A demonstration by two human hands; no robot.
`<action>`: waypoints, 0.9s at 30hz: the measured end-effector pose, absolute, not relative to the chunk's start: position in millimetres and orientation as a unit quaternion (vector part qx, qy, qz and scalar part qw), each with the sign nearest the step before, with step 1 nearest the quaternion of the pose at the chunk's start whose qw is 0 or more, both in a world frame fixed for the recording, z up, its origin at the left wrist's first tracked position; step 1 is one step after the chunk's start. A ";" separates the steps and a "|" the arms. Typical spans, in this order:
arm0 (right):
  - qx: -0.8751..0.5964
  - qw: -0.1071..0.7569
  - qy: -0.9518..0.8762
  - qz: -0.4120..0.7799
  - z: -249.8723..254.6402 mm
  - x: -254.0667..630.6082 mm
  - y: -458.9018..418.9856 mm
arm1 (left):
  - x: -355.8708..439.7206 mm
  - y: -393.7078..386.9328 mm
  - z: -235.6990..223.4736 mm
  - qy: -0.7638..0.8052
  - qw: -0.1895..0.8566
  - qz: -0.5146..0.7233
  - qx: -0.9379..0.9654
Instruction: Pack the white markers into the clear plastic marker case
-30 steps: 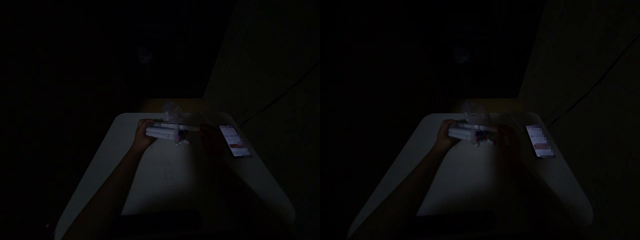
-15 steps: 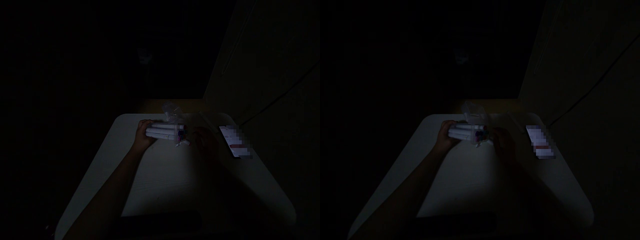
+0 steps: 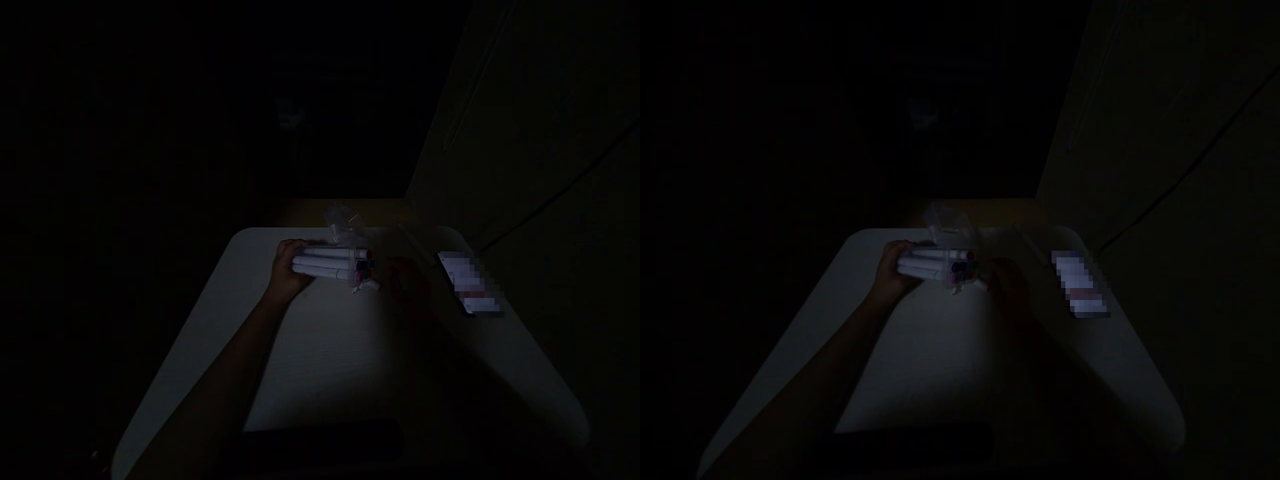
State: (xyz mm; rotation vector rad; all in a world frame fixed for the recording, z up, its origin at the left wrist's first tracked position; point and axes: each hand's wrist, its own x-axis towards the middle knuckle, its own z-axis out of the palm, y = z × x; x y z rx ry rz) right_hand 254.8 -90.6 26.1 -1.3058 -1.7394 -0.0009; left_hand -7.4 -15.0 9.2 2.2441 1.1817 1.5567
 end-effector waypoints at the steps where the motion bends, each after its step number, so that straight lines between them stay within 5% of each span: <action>1: -0.533 0.458 -0.711 0.008 23.1 254.9 -89.0 | -7.2 -15.4 9.9 0.399 0.084 0.519 0.751; 27: -0.539 0.339 -0.771 0.006 12.9 253.8 -83.4 | -5.7 -14.7 9.9 0.392 0.085 0.531 0.747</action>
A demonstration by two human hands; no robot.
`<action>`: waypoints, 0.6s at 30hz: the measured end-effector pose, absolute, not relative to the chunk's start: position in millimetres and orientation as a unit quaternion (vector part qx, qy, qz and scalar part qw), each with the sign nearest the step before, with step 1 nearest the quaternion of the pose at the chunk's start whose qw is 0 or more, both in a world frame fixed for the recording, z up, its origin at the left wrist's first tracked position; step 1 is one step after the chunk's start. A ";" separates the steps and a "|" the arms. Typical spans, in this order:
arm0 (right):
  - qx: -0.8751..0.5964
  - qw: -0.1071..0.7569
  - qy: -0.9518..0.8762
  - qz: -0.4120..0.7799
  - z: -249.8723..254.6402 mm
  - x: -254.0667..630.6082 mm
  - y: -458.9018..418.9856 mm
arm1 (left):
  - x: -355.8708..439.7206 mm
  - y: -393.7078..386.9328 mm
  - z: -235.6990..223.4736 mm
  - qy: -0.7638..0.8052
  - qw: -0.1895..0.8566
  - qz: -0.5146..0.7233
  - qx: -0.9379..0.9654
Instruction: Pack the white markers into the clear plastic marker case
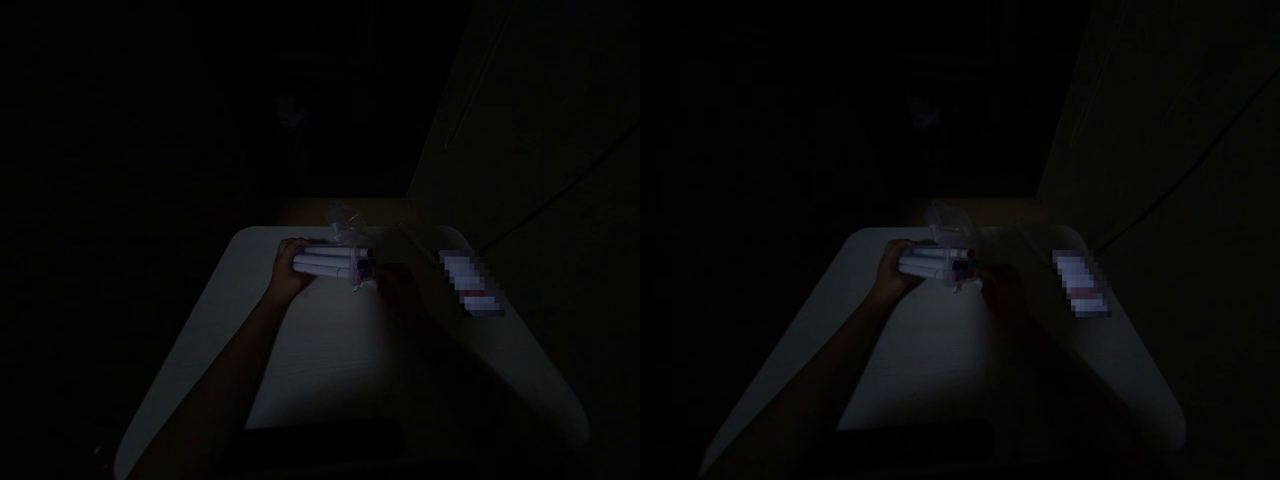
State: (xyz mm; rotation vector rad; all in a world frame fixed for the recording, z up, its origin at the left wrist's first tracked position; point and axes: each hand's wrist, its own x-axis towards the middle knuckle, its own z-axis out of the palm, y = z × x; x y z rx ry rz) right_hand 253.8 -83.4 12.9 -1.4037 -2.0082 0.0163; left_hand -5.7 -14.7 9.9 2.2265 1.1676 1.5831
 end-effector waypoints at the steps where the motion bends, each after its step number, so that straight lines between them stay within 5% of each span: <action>1: -0.542 0.335 -0.771 0.006 12.2 253.4 -83.0 | -5.9 -14.7 9.9 0.391 0.085 0.531 0.747; 18: -0.601 0.238 -0.762 0.042 13.9 254.5 -82.6 | -6.4 -14.7 10.2 0.387 0.083 0.529 0.751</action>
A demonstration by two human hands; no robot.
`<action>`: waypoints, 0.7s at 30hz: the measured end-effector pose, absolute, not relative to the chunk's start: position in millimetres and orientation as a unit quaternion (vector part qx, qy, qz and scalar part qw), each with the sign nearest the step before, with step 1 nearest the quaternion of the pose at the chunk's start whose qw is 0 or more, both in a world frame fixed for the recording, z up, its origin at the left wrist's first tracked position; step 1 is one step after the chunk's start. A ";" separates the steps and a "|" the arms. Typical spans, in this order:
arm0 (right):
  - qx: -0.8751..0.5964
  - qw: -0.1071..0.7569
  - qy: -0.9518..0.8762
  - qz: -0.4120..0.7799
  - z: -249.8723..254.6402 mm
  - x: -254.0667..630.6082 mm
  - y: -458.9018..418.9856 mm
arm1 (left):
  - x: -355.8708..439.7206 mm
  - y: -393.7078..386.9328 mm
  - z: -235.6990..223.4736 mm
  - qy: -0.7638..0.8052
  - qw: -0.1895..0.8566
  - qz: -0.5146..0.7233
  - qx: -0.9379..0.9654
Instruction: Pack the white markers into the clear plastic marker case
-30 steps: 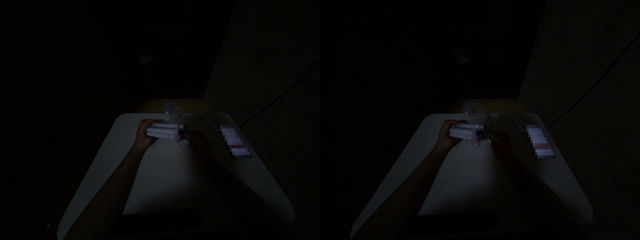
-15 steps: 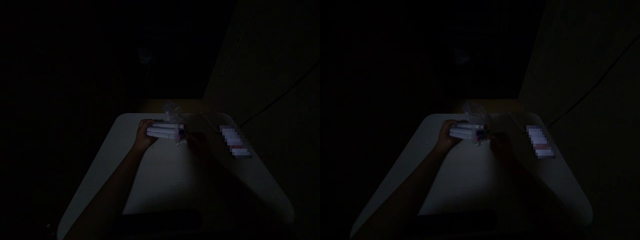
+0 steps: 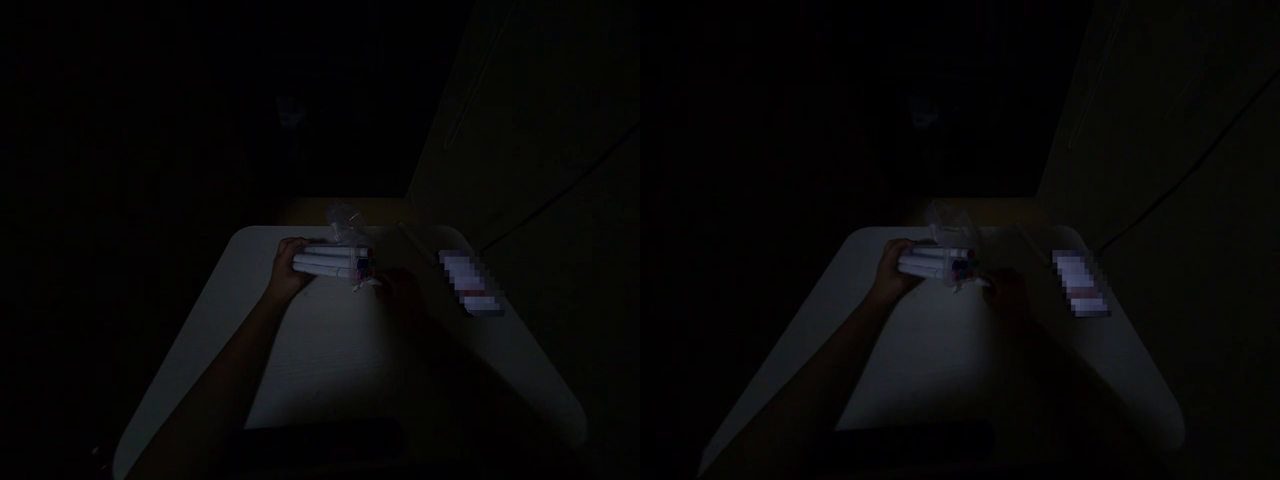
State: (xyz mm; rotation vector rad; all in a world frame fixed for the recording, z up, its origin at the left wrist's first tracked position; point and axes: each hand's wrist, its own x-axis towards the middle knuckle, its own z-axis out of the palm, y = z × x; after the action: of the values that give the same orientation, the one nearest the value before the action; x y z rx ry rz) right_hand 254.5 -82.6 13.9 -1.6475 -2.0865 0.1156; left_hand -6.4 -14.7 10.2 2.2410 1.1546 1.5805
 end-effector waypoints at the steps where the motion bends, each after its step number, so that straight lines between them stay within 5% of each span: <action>1: -0.602 0.245 -0.759 0.042 14.2 255.6 -82.4 | -6.4 -14.9 10.1 0.387 0.083 0.530 0.750; 14: -0.616 0.408 -0.674 0.007 26.3 279.1 -81.0 | -7.6 -13.5 9.3 0.386 0.091 0.526 0.752; 21: -0.584 0.490 -0.637 -0.116 35.2 288.6 -84.1 | -6.3 -14.5 8.6 0.396 0.092 0.530 0.744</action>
State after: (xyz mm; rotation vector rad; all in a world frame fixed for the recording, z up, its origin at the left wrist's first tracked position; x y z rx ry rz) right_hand 288.6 -84.1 35.2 -1.4195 -1.5463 -0.2822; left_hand -6.3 -14.5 8.6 2.2095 1.1770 1.5725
